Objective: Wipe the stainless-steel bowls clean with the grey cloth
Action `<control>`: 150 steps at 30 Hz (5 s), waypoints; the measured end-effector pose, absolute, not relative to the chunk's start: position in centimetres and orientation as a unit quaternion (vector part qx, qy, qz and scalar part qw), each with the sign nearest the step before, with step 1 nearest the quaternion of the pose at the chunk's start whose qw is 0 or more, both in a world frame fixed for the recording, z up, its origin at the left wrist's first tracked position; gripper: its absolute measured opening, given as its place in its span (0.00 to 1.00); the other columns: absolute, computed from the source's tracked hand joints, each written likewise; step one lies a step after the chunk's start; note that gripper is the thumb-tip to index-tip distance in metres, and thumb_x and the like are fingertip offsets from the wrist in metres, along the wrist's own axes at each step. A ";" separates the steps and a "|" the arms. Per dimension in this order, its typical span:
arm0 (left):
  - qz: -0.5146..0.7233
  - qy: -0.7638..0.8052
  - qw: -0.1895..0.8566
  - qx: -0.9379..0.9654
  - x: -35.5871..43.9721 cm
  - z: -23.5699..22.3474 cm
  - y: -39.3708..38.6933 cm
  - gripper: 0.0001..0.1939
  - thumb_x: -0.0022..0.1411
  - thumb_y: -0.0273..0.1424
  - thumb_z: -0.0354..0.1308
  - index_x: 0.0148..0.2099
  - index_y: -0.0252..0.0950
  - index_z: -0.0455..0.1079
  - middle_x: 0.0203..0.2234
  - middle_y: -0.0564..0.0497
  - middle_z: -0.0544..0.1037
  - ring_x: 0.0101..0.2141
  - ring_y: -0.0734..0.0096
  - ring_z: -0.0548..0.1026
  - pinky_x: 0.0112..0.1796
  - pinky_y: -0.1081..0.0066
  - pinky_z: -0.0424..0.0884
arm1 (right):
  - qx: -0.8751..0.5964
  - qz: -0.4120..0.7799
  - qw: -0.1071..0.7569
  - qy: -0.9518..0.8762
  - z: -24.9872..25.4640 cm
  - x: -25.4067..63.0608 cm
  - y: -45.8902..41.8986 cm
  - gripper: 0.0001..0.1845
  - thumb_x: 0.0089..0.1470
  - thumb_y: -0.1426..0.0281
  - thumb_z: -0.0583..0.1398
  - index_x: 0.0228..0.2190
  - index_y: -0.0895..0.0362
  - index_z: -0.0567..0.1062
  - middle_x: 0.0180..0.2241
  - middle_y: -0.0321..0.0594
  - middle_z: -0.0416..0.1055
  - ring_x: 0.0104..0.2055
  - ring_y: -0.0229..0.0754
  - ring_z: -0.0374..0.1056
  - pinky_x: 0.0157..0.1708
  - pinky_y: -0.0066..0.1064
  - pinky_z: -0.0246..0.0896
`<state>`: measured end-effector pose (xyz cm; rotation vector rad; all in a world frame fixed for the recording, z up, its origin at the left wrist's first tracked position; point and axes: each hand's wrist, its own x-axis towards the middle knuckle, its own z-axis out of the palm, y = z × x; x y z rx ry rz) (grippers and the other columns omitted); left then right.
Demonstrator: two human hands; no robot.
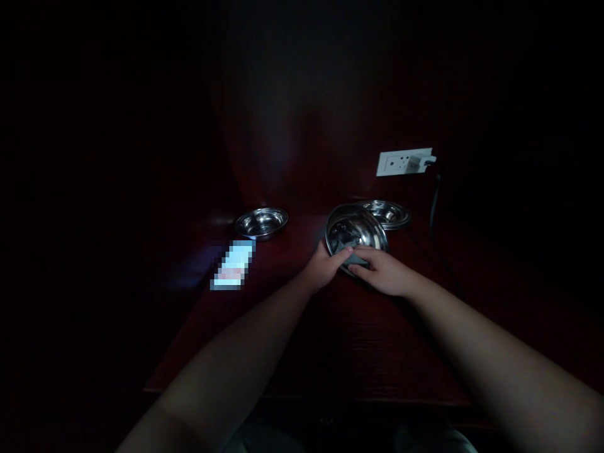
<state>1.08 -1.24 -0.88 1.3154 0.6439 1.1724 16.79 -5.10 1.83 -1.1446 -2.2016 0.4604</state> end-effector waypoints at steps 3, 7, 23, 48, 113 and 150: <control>0.499 0.287 0.602 0.554 1.0 -0.7 -1.2 0.24 0.53 0.36 0.64 0.52 0.37 0.66 0.47 0.44 0.75 0.49 0.58 0.71 0.52 0.53 0.64 | -0.432 0.169 0.293 -0.836 1.9 16.9 -5.0 0.09 0.54 0.72 0.56 0.35 0.57 0.75 0.37 0.42 0.72 0.39 0.43 0.67 0.45 0.41 0.63; 0.494 0.259 0.633 0.537 1.0 -0.6 -1.0 0.21 0.54 0.38 0.63 0.48 0.36 0.69 0.45 0.44 0.76 0.48 0.58 0.72 0.52 0.54 0.65 | -0.447 0.161 0.282 -0.834 2.0 17.0 -5.0 0.07 0.54 0.71 0.55 0.30 0.57 0.75 0.33 0.41 0.71 0.36 0.42 0.66 0.41 0.39 0.63; 0.489 0.246 0.648 0.530 1.2 -0.8 -0.8 0.21 0.54 0.41 0.62 0.47 0.36 0.68 0.47 0.45 0.75 0.51 0.58 0.70 0.54 0.55 0.63 | -0.476 0.165 0.259 -0.824 1.8 17.8 -4.5 0.07 0.49 0.73 0.55 0.25 0.56 0.73 0.30 0.38 0.71 0.33 0.40 0.66 0.37 0.35 0.62; 0.484 0.268 0.616 0.560 1.1 -1.1 -0.9 0.26 0.53 0.35 0.63 0.54 0.37 0.63 0.49 0.43 0.73 0.53 0.56 0.68 0.55 0.52 0.61 | -0.487 0.108 0.235 -0.834 1.5 18.2 -3.9 0.07 0.50 0.73 0.57 0.25 0.55 0.75 0.30 0.40 0.71 0.35 0.42 0.67 0.42 0.37 0.63; 0.476 0.291 0.593 0.581 1.0 -0.7 -1.2 0.27 0.53 0.35 0.63 0.54 0.36 0.62 0.48 0.42 0.73 0.50 0.57 0.70 0.52 0.53 0.65 | -0.485 0.178 0.252 -0.819 1.2 18.1 -3.7 0.07 0.50 0.72 0.56 0.26 0.57 0.75 0.32 0.39 0.73 0.36 0.41 0.68 0.42 0.35 0.63; 0.485 0.261 0.598 0.583 1.0 -0.8 -1.0 0.25 0.52 0.35 0.64 0.52 0.38 0.64 0.48 0.44 0.73 0.50 0.57 0.70 0.51 0.55 0.65 | -0.487 0.142 0.249 -0.825 1.5 18.1 -4.0 0.07 0.49 0.72 0.57 0.25 0.56 0.75 0.30 0.40 0.72 0.34 0.41 0.67 0.41 0.37 0.62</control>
